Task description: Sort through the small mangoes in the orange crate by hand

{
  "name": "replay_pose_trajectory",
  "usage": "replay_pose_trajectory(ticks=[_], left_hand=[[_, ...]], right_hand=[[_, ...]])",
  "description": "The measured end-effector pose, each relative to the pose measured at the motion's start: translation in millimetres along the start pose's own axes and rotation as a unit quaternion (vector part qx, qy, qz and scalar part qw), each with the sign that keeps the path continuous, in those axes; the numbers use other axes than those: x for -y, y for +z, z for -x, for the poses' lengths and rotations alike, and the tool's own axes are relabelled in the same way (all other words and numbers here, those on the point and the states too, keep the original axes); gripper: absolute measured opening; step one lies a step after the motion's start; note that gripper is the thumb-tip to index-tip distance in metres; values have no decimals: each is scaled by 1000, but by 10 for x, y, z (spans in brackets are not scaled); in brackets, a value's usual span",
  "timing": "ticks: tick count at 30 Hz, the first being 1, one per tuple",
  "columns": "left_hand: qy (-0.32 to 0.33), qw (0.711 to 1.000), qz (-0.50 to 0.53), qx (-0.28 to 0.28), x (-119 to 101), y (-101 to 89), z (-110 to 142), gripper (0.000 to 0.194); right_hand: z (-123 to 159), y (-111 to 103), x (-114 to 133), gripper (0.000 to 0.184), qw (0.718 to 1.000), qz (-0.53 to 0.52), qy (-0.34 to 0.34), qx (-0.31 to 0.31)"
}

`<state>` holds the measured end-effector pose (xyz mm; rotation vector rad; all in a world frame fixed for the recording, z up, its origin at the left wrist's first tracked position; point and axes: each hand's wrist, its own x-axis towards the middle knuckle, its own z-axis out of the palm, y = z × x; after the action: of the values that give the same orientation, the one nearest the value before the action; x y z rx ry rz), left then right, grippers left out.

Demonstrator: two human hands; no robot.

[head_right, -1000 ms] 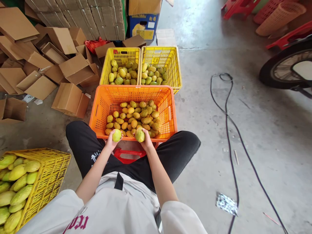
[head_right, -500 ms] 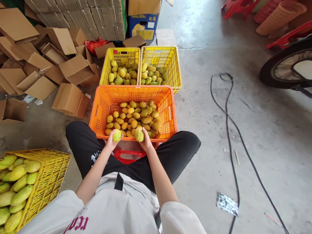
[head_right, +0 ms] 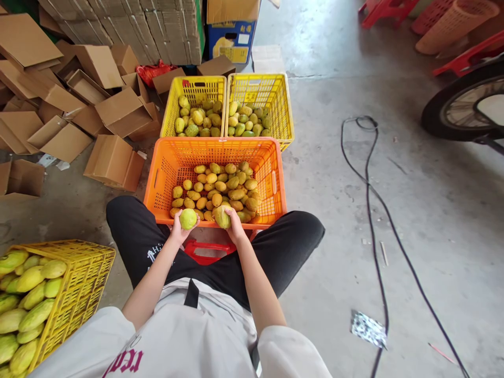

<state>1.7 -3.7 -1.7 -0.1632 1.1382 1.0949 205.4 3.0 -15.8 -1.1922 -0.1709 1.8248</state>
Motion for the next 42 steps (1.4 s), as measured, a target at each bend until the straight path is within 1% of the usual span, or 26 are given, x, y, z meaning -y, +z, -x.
replay_pose_trajectory(ticks=[4,6,10,13,16,19,23,26,28,30,33,37,42], left_hand=[[-20,1000,-22,-8,-28,-2,8,41],[-27,999,-27,-7,-36,-5,9,43],[-20,999,-35,-4,-27,-7,4,45],[-4,999,-46,-1,5,-13,1,42],[28,997,-70,7,48,-31,-5,35],[54,995,-80,14,81,-53,-11,33],[54,996,-68,19,80,-49,1,28],[56,998,-20,28,51,-16,15,24],[55,998,21,13,27,7,14,24],[51,998,45,-15,8,23,7,26],[33,998,38,-26,-3,34,1,29],[14,1000,9,-19,-4,55,23,37],[16,1000,6,-8,-20,76,58,33]], right_hand=[[-15,6,-3,38,999,-1,44,-18],[-24,1,-10,40,998,-3,52,-24],[-32,-12,-17,39,998,-5,47,-29],[-27,-24,-15,38,999,-10,34,-35],[-12,-36,-19,38,1000,-6,21,-18],[5,-40,-31,40,1000,2,-5,2],[14,-33,-33,44,1000,6,-22,-12],[10,-35,-22,46,1000,2,-20,-22],[10,-37,-15,44,1000,1,-17,-22],[13,-33,-10,43,1000,2,-9,-12],[19,-14,-3,39,1000,-6,3,-3],[16,10,10,34,999,-24,27,-23],[-10,-17,-2,35,998,-40,39,-29]])
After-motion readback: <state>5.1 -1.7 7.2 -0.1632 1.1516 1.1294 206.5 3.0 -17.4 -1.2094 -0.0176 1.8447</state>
